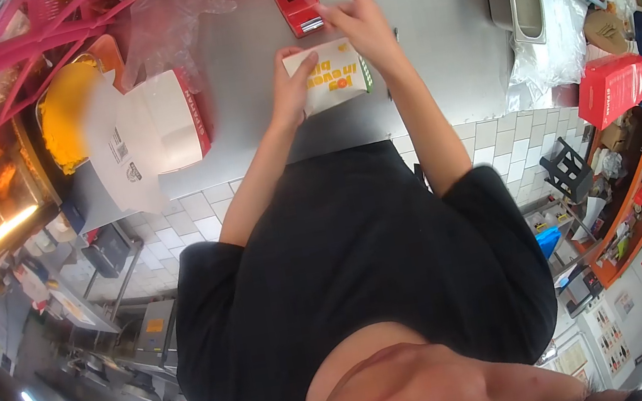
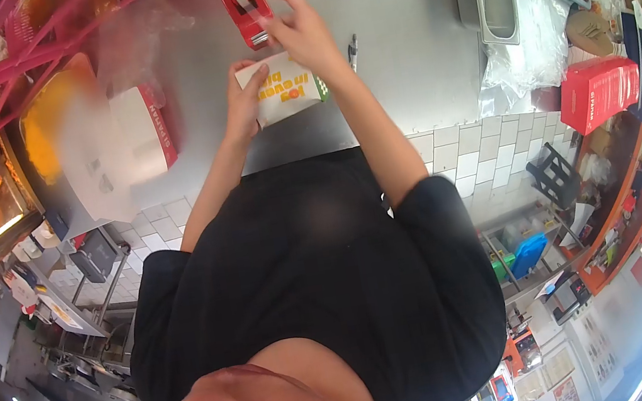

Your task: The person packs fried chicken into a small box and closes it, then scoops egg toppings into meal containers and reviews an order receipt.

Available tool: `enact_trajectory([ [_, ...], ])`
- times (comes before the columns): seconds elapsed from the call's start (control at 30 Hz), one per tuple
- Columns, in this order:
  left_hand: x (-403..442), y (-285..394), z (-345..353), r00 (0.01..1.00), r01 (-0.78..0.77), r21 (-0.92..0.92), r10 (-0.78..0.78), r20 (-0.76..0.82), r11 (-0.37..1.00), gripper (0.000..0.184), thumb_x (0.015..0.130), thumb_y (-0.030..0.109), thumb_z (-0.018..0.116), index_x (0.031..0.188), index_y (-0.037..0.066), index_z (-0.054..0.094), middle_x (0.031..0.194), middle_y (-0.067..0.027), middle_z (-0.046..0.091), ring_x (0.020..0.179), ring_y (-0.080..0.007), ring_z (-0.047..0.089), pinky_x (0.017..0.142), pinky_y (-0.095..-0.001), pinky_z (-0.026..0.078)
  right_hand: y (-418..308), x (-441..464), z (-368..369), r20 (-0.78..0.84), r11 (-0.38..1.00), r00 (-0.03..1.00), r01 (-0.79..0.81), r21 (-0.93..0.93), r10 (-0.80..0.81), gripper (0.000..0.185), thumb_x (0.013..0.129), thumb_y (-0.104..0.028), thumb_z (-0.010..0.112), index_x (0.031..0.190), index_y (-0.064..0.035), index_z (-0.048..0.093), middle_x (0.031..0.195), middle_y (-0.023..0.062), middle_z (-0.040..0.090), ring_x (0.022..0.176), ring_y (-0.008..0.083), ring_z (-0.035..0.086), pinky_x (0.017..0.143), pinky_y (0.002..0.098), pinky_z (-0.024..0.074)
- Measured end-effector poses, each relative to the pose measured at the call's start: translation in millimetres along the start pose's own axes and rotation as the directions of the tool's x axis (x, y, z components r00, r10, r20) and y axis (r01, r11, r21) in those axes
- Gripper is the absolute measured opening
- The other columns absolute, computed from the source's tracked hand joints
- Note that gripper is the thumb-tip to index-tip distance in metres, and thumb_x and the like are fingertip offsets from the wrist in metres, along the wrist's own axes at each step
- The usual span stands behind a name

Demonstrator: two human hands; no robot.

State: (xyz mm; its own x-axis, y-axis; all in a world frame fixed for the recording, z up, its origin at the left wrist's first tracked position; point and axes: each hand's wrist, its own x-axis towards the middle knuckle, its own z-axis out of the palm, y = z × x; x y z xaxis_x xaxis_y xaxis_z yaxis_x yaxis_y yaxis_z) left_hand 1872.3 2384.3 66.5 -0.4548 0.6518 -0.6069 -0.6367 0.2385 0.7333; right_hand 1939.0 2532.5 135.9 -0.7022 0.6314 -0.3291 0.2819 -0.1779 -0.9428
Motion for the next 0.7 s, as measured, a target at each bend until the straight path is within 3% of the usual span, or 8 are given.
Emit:
enact_trajectory([
  [0.07, -14, -8, -1, 0.999, -0.031, 0.015, 0.031, -0.031, 0.999, 0.030, 0.083, 0.016, 0.065, 0.100, 0.006, 0.043, 0.090, -0.0068, 0.052, 0.077, -0.0141, 0.057, 0.064, -0.0266, 0.050, -28, -72, 4, -0.068, 0.976, 0.998, 0.013, 0.217, 0.002, 0.051, 0.084, -0.013, 0.058, 0.129, -0.0063, 0.036, 0.064, 0.0052, 0.059, 0.068, 0.0072, 0.058, 0.061, 0.0212, 0.0443],
  [0.13, -41, -16, 0, 0.999, -0.049, 0.034, 0.049, -0.022, 0.998, 0.028, 0.083, 0.015, 0.064, 0.100, 0.007, 0.043, 0.092, -0.0061, 0.051, 0.080, -0.0130, 0.056, 0.067, -0.0256, 0.049, -18, -124, 10, 0.018, 0.953, 0.954, -0.300, 0.033, 0.299, 0.061, 0.081, -0.018, 0.062, 0.132, -0.0059, 0.031, 0.067, 0.0083, 0.060, 0.063, 0.0139, 0.060, 0.060, 0.0260, 0.0471],
  [0.2, -66, -30, -8, 1.000, 0.015, -0.036, -0.016, -0.013, 0.999, 0.027, 0.083, 0.014, 0.063, 0.101, 0.007, 0.043, 0.091, -0.0051, 0.050, 0.082, -0.0123, 0.055, 0.069, -0.0249, 0.048, 17, -140, 22, -0.158, 0.772, 0.881, -0.467, -0.430, 0.445, 0.070, 0.076, -0.022, 0.068, 0.133, -0.0053, 0.029, 0.069, 0.0105, 0.060, 0.064, 0.0136, 0.060, 0.062, 0.0250, 0.0464],
  [0.33, -67, -42, -10, 0.988, 0.154, -0.157, -0.147, 0.058, 0.976, 0.025, 0.085, 0.013, 0.061, 0.101, 0.008, 0.042, 0.090, -0.0038, 0.049, 0.083, -0.0117, 0.053, 0.070, -0.0249, 0.047, 14, -140, 12, -0.275, 0.363, 0.849, -0.456, -0.812, 0.451, 0.076, 0.068, -0.032, 0.075, 0.130, -0.0061, 0.038, 0.076, 0.0150, 0.062, 0.066, 0.0176, 0.061, 0.062, 0.0257, 0.0466],
  [0.43, -64, -42, -13, 0.974, 0.190, -0.124, -0.171, 0.149, 0.974, 0.024, 0.085, 0.012, 0.060, 0.101, 0.009, 0.042, 0.090, -0.0036, 0.049, 0.084, -0.0115, 0.053, 0.070, -0.0250, 0.047, 14, -110, -9, -0.135, 0.701, 0.984, -0.179, -0.690, 0.118, 0.056, 0.071, -0.033, 0.073, 0.117, -0.0071, 0.055, 0.082, 0.0117, 0.064, 0.069, 0.0178, 0.060, 0.064, 0.0266, 0.0466],
  [0.5, -58, -47, -15, 0.966, 0.193, -0.112, -0.169, 0.194, 0.975, 0.024, 0.085, 0.012, 0.060, 0.101, 0.009, 0.042, 0.090, -0.0037, 0.049, 0.084, -0.0113, 0.053, 0.070, -0.0246, 0.046, 31, -63, 1, -0.204, 0.925, 0.976, -0.006, -0.379, -0.077, 0.039, 0.075, -0.032, 0.070, 0.102, -0.0038, 0.065, 0.082, 0.0063, 0.064, 0.069, 0.0154, 0.059, 0.064, 0.0271, 0.0464],
  [0.57, -56, -45, -16, 0.969, 0.158, -0.059, -0.143, 0.203, 0.986, 0.024, 0.085, 0.013, 0.060, 0.101, 0.009, 0.042, 0.091, -0.0040, 0.050, 0.085, -0.0116, 0.053, 0.070, -0.0248, 0.046, 63, -15, 5, 0.082, 0.984, 0.981, -0.171, -0.057, 0.175, 0.034, 0.079, -0.028, 0.067, 0.097, 0.0000, 0.065, 0.082, 0.0054, 0.063, 0.072, 0.0125, 0.057, 0.066, 0.0259, 0.0452],
  [0.7, -50, -38, -26, 0.964, 0.009, 0.107, -0.037, 0.263, 0.994, 0.026, 0.085, 0.014, 0.061, 0.101, 0.010, 0.042, 0.095, -0.0056, 0.050, 0.086, -0.0127, 0.053, 0.072, -0.0254, 0.046, 73, -2, 3, 0.071, 0.919, 0.936, -0.321, -0.230, 0.345, 0.031, 0.079, -0.027, 0.066, 0.092, 0.0013, 0.066, 0.080, 0.0067, 0.064, 0.073, 0.0119, 0.058, 0.067, 0.0269, 0.0460],
])
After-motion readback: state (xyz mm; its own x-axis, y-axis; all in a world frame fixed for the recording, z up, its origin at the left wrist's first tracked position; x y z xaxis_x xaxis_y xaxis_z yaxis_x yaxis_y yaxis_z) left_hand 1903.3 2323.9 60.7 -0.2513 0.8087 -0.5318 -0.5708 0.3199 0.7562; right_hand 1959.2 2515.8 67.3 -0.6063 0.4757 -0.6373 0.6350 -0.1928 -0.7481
